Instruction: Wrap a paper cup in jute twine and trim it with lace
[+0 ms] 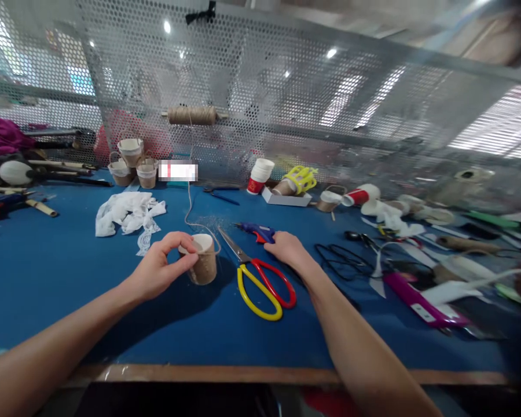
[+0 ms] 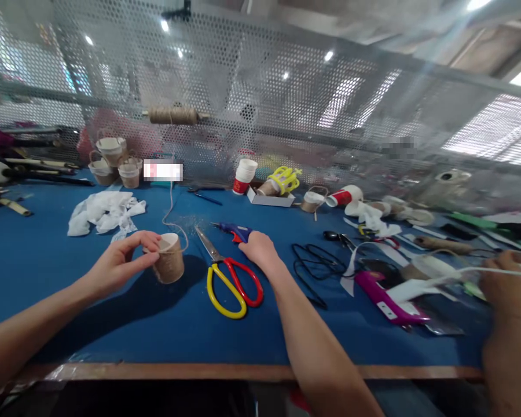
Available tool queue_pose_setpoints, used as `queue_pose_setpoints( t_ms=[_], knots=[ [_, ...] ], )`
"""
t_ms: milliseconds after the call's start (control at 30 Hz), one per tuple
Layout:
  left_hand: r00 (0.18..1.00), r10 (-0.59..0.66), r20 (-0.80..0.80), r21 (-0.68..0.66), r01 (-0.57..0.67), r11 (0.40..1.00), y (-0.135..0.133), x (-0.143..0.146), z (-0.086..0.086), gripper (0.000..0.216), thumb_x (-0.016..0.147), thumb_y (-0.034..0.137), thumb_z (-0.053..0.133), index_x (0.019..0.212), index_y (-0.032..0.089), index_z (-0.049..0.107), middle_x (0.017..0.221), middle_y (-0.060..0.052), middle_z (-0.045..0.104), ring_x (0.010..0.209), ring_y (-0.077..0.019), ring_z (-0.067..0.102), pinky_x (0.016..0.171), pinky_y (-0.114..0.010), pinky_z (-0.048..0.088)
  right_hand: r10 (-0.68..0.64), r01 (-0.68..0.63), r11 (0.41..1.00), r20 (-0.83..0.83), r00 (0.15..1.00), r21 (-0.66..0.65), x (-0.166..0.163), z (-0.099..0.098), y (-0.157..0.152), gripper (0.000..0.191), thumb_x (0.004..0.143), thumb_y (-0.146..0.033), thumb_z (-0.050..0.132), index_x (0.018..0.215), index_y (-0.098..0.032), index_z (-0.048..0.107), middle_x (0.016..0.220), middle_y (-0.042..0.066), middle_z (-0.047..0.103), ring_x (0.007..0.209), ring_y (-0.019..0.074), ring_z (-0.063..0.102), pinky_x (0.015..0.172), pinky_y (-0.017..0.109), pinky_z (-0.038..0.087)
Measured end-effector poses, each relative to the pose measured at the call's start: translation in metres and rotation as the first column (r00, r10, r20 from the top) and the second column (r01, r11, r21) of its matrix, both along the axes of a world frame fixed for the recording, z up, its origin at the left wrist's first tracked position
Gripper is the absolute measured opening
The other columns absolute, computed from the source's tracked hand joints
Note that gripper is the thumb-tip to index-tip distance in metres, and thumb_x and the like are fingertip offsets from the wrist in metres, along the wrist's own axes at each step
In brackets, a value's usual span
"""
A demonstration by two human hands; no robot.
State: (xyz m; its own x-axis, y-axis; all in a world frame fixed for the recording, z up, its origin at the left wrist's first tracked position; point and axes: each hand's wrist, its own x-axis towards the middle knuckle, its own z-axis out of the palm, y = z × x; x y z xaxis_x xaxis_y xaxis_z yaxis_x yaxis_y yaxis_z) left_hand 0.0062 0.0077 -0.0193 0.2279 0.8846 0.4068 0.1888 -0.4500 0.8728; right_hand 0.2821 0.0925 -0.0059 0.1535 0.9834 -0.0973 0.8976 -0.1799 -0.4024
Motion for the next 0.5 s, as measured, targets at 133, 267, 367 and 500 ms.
queue_pose_setpoints(
  t_ms=[133,267,367,500],
  knots=[
    [0.999,-0.031,0.018,-0.051,0.031,0.998,0.002,0.0,-0.001,0.009,0.075,0.024,0.056,0.07,0.017,0.053,0.083,-0.004,0.057,0.096,-0.0202,0.052,0.086,-0.037,0.038,0.014,-0.007,0.999,-0.223,0.975,0.035,-0.007,0.009,-0.007,0.016,0.085,-0.023,0.054,0.096,-0.012,0.058,0.089,0.006,0.062,0.074,0.0145,0.06,0.067,0.029,0.05],
    [0.998,-0.038,0.042,-0.111,0.043,0.993,0.003,0.0,-0.001,0.01,0.074,0.026,0.058,0.071,0.017,0.054,0.086,-0.005,0.058,0.094,-0.0198,0.053,0.084,-0.035,0.038,0.133,-0.073,0.987,-0.482,0.866,0.141,-0.018,0.027,-0.026,0.014,0.078,-0.023,0.055,0.09,-0.014,0.054,0.072,0.001,0.059,0.061,0.0103,0.057,0.061,0.022,0.047],
    [0.998,-0.039,0.057,-0.153,0.047,0.987,0.004,-0.001,0.0,0.012,0.074,0.027,0.059,0.072,0.016,0.055,0.088,-0.005,0.06,0.094,-0.0191,0.053,0.083,-0.033,0.039,0.237,-0.175,0.971,-0.601,0.763,0.161,-0.029,0.039,-0.049,0.02,0.073,-0.035,0.058,0.074,-0.015,0.054,0.059,-0.002,0.054,0.05,0.0091,0.052,0.051,0.022,0.044],
    [0.995,-0.025,0.1,-0.203,0.044,0.978,0.004,-0.002,0.0,0.014,0.075,0.028,0.06,0.071,0.016,0.055,0.088,-0.004,0.06,0.091,-0.0176,0.054,0.082,-0.031,0.039,0.387,-0.356,0.916,-0.645,0.659,0.186,-0.043,0.044,-0.081,0.021,0.075,-0.034,0.056,0.083,-0.016,0.058,0.058,-0.002,0.056,0.045,0.0088,0.048,0.043,0.021,0.041]
  ],
)
